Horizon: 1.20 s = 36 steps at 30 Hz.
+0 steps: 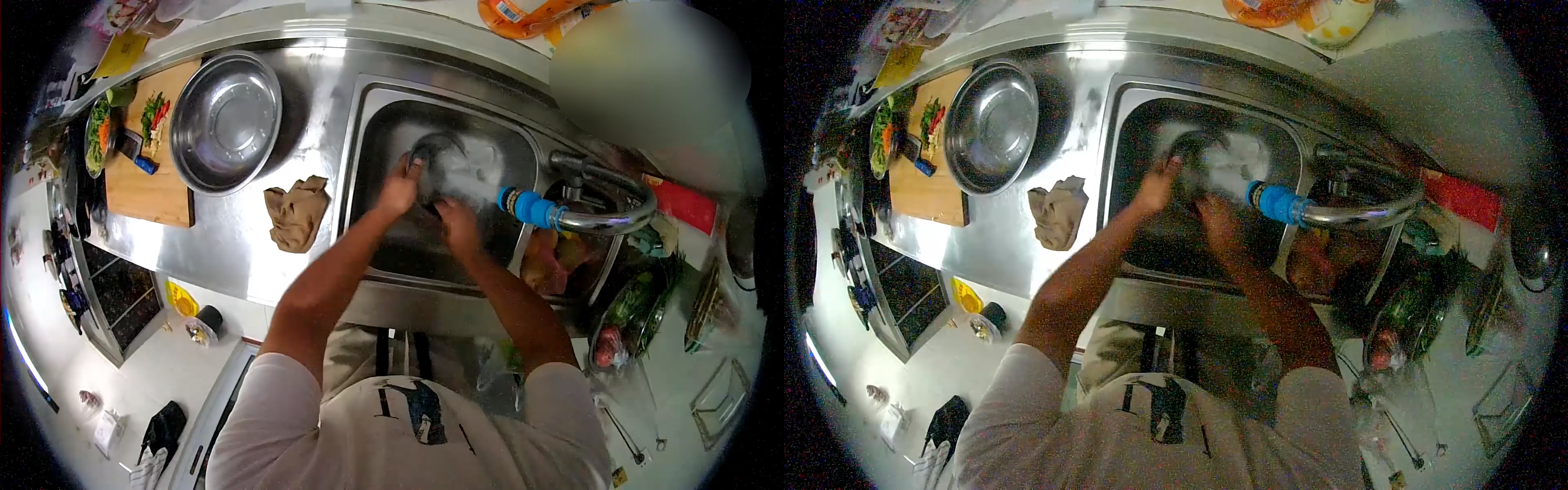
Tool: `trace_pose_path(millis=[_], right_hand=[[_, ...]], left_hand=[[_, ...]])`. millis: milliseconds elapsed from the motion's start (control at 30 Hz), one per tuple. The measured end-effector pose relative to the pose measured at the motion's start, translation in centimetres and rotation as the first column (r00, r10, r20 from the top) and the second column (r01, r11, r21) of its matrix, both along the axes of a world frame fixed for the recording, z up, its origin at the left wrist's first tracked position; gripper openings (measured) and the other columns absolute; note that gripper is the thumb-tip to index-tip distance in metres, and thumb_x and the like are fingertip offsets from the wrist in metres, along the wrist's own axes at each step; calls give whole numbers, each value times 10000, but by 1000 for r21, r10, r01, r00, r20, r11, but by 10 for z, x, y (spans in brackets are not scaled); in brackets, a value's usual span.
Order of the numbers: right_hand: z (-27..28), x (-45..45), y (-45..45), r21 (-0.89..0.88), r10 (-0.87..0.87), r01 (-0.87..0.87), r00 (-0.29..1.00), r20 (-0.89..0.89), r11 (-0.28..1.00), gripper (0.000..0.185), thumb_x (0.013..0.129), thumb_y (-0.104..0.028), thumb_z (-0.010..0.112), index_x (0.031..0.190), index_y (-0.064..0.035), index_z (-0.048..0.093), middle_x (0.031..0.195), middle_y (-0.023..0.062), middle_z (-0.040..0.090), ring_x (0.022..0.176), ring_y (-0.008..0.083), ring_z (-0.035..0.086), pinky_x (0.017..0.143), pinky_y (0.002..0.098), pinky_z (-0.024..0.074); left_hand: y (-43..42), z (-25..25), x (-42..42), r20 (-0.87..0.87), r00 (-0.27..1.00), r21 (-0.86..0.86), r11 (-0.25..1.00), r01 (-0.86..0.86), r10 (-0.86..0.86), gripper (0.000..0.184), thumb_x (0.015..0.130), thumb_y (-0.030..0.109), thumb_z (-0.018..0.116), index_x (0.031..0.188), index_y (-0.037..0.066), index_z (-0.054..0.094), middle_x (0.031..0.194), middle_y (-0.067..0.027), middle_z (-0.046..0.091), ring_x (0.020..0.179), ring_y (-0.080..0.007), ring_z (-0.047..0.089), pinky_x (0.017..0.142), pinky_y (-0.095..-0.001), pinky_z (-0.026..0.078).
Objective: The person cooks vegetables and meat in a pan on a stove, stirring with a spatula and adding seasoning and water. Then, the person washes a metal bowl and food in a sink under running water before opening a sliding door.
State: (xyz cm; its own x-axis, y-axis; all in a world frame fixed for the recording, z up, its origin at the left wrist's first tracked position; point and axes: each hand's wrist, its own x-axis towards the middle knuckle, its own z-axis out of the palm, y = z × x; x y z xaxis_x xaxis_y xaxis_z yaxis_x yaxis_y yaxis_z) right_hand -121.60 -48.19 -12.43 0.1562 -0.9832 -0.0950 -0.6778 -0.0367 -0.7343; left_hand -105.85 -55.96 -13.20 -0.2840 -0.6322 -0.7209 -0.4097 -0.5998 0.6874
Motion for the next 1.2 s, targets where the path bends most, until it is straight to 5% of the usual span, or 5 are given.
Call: trace_pose_path(millis=[300, 567, 667, 800, 1200], right_hand=[[-58, -6, 21, 552, -403, 123, 813, 421, 825, 216, 827, -177, 563, 950, 0, 578, 880, 165, 594, 824, 373, 559, 709, 409, 445], [-1, -29, -3, 7, 406, -406, 913, -30, 914, 454, 731, 3, 582, 1181, -39, 538, 1114, 159, 580, 1025, 328, 554, 887, 351, 437], [42, -31, -48, 489, 260, -318, 948, 186, 812, 465, 788, -109, 644, 1232, -61, 515, 1231, 155, 531, 1109, 295, 525, 941, 327, 409], [9, 10, -47, 364, -191, 209, 978, -86, 908, 440, 887, -249, 555, 1255, -18, 479, 1330, 214, 436, 1232, 346, 425, 1013, 368, 346], [-12, 38, -24, 63, -49, 49, 999, 0, 997, 340, 770, -76, 601, 1105, -40, 557, 1037, 211, 557, 978, 376, 532, 814, 458, 444]], left_hand=[[19, 2, -5, -72, 959, -214, 935, -282, 272, 694, 918, 517, 413, 1391, 25, 286, 1330, -241, 423, 1221, -339, 420, 1015, -343, 316], [14, 8, 9, -195, 949, -152, 949, -277, 246, 612, 944, 480, 376, 1355, 28, 357, 1246, -215, 501, 1150, -325, 479, 981, -367, 352], [31, -15, 11, -79, 968, -261, 932, -250, 238, 552, 963, 430, 366, 1338, 26, 389, 1213, -218, 536, 1145, -339, 500, 963, -346, 370], [29, 17, -2, -72, 955, -322, 900, -295, 287, 579, 956, 450, 372, 1335, 13, 390, 1221, -238, 527, 1147, -344, 501, 968, -350, 365], [22, 10, 11, -236, 875, -127, 880, -458, 422, 539, 962, 403, 397, 1307, -10, 419, 1201, -235, 540, 1134, -303, 511, 956, -330, 376]])
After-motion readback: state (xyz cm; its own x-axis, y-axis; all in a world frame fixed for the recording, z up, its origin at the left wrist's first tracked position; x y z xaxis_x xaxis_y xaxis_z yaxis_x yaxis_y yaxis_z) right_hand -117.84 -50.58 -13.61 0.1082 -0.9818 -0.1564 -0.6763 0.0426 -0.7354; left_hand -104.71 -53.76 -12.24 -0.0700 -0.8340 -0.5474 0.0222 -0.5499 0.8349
